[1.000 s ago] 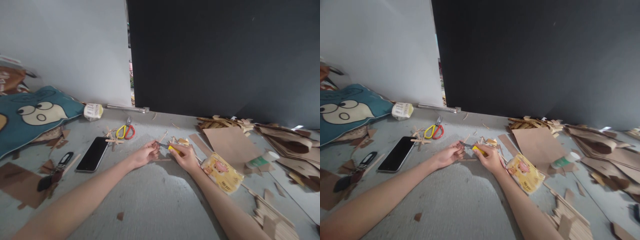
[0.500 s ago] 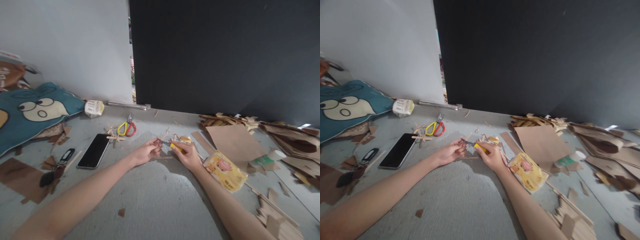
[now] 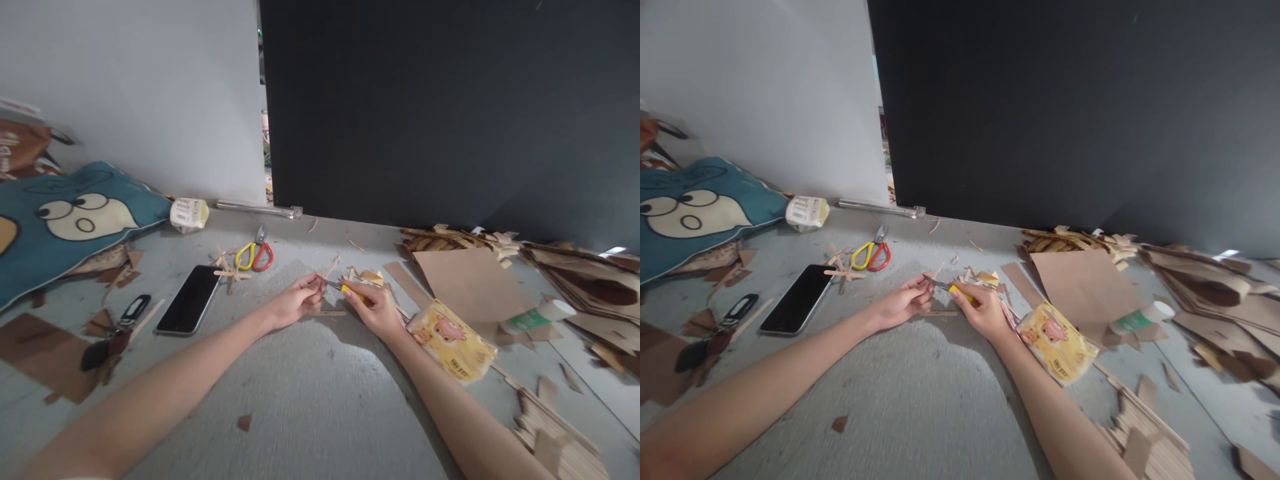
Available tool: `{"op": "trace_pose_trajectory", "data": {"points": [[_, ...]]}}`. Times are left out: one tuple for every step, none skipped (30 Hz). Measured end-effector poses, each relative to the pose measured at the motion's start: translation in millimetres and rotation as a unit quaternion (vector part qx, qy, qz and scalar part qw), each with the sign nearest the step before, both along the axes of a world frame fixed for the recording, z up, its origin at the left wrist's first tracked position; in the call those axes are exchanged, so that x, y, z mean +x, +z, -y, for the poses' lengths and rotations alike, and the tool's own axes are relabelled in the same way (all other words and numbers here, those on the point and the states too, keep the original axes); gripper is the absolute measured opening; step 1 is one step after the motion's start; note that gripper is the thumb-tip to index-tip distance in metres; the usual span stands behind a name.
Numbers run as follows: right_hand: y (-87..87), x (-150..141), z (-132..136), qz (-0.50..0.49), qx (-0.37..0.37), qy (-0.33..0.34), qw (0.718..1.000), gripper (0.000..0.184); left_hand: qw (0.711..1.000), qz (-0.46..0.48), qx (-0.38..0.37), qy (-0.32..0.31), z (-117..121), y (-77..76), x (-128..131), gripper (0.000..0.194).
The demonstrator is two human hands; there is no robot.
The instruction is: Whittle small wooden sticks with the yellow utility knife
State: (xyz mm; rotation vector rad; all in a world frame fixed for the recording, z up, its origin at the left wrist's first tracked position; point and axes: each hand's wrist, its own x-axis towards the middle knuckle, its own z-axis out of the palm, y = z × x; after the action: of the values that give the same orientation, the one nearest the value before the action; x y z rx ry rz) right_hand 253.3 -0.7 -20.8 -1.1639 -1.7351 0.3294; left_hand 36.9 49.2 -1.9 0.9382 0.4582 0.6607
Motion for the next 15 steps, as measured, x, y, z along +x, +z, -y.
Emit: {"op": "trace_pose_trajectory", "data": {"points": [[0.1,0.1,0.1,0.003,0.002,-0.002,1.000,0.036,1.000,0.002,-0.002,0.000,0.2,0.1,-0.1,0.027],[0.1,0.3,0.1,0.006,0.002,-0.004,1.000,0.036,1.000,0.005,-0.004,0.000,0.4,0.2,-0.3,0.026],[0.0,0.5,0.3,0.009,0.001,-0.004,1.000,0.036,1.000,0.008,-0.006,0.001,0.6,0.4,-0.4,0.026],[-0.1,0.9,0.5,0.012,-0.002,-0.002,1.000,0.037,1.000,0.010,-0.008,0.000,0.7,0.6,-0.6,0.026],[-0.3,1.3,0.7,0.016,-0.007,0.002,1.000,0.037,1.000,0.012,-0.010,0.000,0.8,0.8,-0.8,0.026],[-0.4,1.6,1.0,0.019,-0.011,0.007,1.000,0.038,1.000,0.013,-0.012,-0.001,0.8,1.0,-1.0,0.026],[-0.4,2.0,1.3,0.020,-0.014,0.010,1.000,0.038,1.000,0.015,-0.013,-0.003,0.7,1.1,-1.1,0.027],[-0.3,2.2,1.5,0.021,-0.014,0.012,1.000,0.038,1.000,0.016,-0.013,-0.004,0.6,1.3,-1.2,0.029],[0.0,2.3,1.7,0.021,-0.014,0.014,1.000,0.038,1.000,0.017,-0.011,-0.005,0.5,1.4,-1.2,0.031],[0.3,2.3,1.8,0.020,-0.012,0.015,1.000,0.039,1.000,0.018,-0.009,-0.005,0.4,1.5,-1.1,0.033],[0.8,2.3,1.9,0.019,-0.009,0.015,1.000,0.039,1.000,0.019,-0.007,-0.004,0.3,1.5,-1.0,0.035],[1.3,2.1,1.8,0.018,-0.006,0.013,1.000,0.039,1.000,0.019,-0.005,-0.003,0.3,1.6,-0.8,0.037],[1.7,1.9,1.7,0.016,-0.002,0.010,1.000,0.039,1.000,0.019,-0.002,-0.003,0.3,1.7,-0.6,0.038],[2.2,1.6,1.6,0.013,0.001,0.005,1.000,0.040,1.000,0.019,0.000,-0.003,0.2,1.6,-0.3,0.038],[2.6,1.2,1.5,0.010,0.005,0.001,1.000,0.040,1.000,0.017,0.002,-0.004,0.2,1.5,-0.2,0.038]]}}
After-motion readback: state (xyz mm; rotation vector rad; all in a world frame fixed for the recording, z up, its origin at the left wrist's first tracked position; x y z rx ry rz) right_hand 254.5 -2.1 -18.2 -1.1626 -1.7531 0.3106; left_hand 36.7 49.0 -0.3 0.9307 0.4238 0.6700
